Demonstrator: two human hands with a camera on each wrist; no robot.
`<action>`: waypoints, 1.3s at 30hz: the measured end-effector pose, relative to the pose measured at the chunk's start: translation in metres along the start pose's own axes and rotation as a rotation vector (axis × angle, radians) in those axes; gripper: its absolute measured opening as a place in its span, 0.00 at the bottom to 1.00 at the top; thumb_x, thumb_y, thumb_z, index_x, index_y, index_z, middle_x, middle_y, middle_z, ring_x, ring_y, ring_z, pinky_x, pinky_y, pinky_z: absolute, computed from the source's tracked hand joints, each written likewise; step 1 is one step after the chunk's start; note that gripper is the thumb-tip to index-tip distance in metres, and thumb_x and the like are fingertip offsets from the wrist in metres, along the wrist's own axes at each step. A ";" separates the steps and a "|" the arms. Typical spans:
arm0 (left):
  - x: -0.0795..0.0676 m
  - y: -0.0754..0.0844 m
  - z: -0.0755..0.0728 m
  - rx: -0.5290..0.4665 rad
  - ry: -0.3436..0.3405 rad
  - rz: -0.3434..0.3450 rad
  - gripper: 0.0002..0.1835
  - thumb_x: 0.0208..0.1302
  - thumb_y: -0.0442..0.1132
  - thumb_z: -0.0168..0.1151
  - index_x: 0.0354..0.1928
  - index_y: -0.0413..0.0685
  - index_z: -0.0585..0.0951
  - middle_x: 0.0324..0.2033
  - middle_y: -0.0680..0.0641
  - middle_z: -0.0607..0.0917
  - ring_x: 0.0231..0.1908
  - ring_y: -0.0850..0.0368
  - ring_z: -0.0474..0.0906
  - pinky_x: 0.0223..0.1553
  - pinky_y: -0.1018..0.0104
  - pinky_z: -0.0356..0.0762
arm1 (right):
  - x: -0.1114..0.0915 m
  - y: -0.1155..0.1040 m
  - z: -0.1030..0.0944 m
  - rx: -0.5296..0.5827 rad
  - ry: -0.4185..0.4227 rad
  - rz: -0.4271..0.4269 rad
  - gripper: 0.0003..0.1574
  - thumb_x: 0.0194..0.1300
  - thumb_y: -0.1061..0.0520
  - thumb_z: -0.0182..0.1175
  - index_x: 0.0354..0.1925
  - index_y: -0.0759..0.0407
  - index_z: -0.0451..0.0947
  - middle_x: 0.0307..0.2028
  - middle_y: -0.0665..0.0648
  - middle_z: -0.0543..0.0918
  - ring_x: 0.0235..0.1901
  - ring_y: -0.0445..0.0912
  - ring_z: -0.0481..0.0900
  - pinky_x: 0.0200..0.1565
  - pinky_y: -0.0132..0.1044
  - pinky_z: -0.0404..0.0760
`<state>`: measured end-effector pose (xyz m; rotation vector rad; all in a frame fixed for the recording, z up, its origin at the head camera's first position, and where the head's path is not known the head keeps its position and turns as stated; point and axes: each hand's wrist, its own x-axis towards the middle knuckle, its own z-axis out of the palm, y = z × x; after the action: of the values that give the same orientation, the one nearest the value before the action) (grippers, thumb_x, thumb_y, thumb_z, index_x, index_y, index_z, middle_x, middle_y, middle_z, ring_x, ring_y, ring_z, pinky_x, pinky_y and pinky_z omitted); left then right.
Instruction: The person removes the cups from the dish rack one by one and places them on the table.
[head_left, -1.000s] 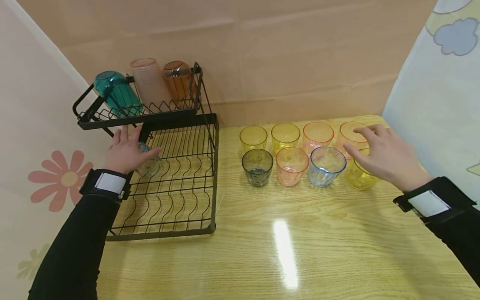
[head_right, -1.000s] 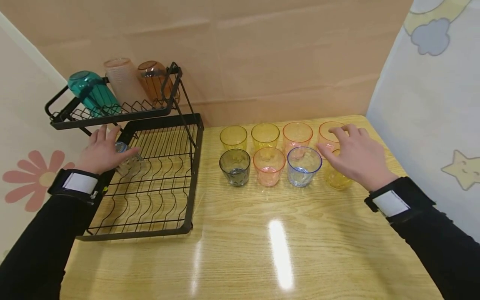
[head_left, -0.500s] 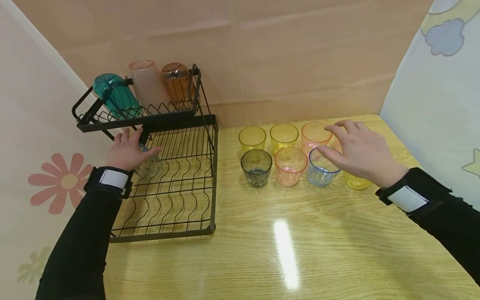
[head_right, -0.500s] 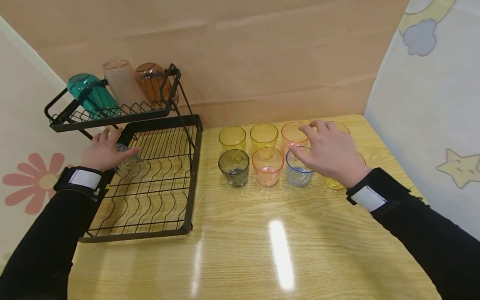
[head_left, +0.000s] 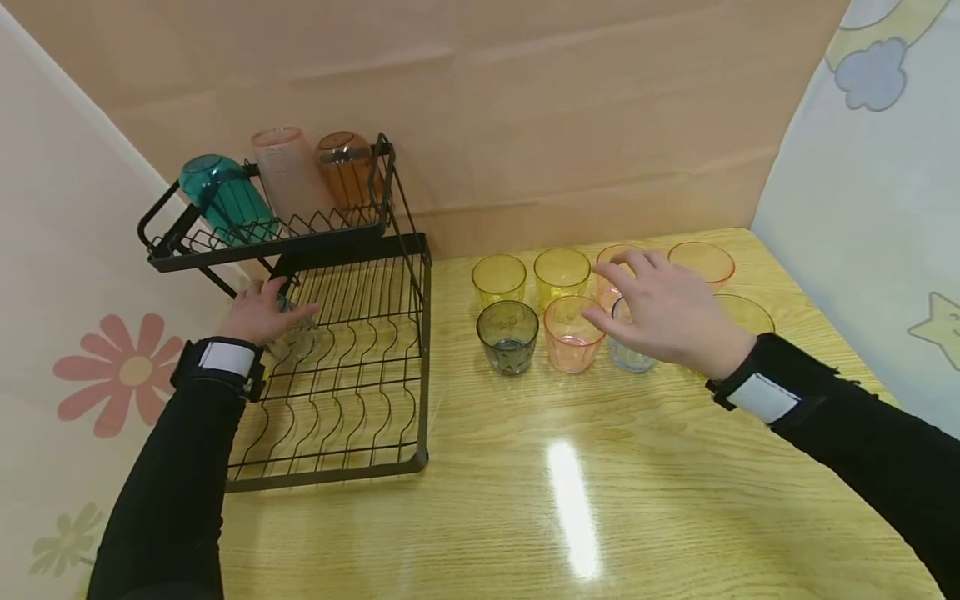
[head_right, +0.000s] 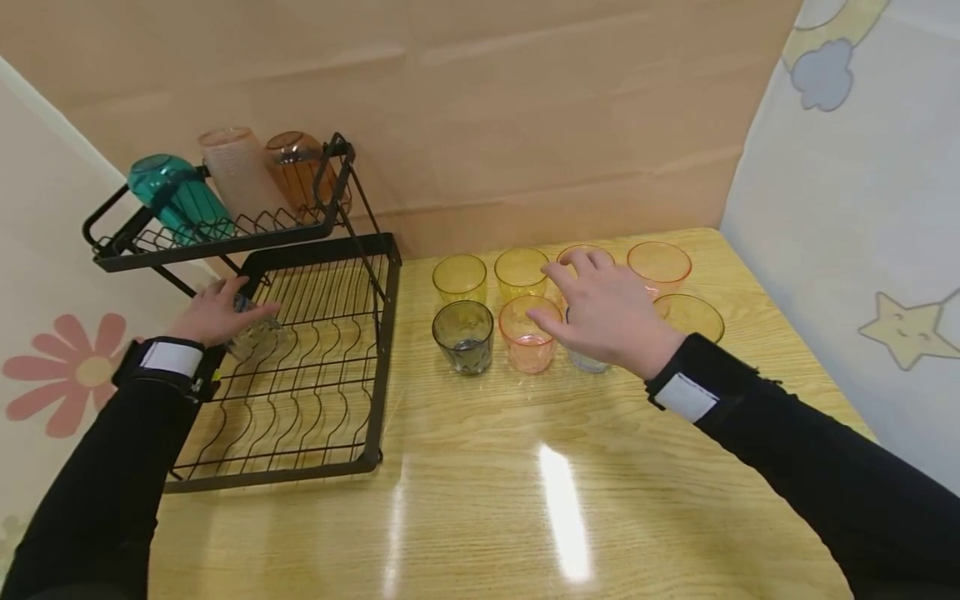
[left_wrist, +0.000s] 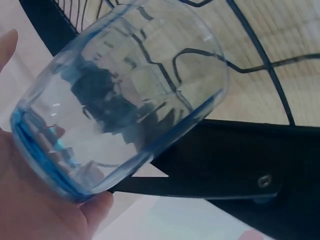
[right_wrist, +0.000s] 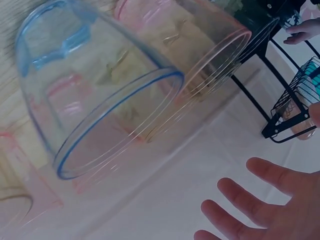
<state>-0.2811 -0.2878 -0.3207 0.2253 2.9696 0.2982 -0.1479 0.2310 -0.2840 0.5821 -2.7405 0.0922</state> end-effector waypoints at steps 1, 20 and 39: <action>0.000 -0.001 0.001 0.005 -0.003 -0.001 0.53 0.65 0.69 0.48 0.72 0.29 0.50 0.67 0.18 0.46 0.66 0.21 0.39 0.61 0.28 0.43 | 0.001 -0.002 0.001 0.002 -0.003 -0.008 0.37 0.63 0.36 0.58 0.58 0.61 0.75 0.52 0.64 0.76 0.48 0.60 0.75 0.32 0.50 0.79; -0.006 0.008 0.019 0.144 0.193 0.033 0.36 0.61 0.53 0.66 0.54 0.26 0.66 0.50 0.21 0.68 0.52 0.25 0.64 0.46 0.35 0.69 | 0.033 -0.049 0.021 0.047 -0.041 -0.100 0.40 0.64 0.32 0.56 0.61 0.58 0.73 0.55 0.63 0.75 0.54 0.58 0.73 0.42 0.51 0.80; -0.005 0.009 0.019 0.154 0.205 0.036 0.34 0.61 0.54 0.65 0.48 0.27 0.67 0.43 0.23 0.71 0.47 0.27 0.66 0.41 0.37 0.71 | 0.065 -0.107 0.039 0.050 -0.168 -0.184 0.41 0.68 0.29 0.48 0.65 0.55 0.69 0.58 0.61 0.73 0.55 0.56 0.72 0.45 0.49 0.79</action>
<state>-0.2718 -0.2761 -0.3367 0.2820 3.1980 0.1015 -0.1728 0.1029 -0.2995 0.8900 -2.8359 0.0707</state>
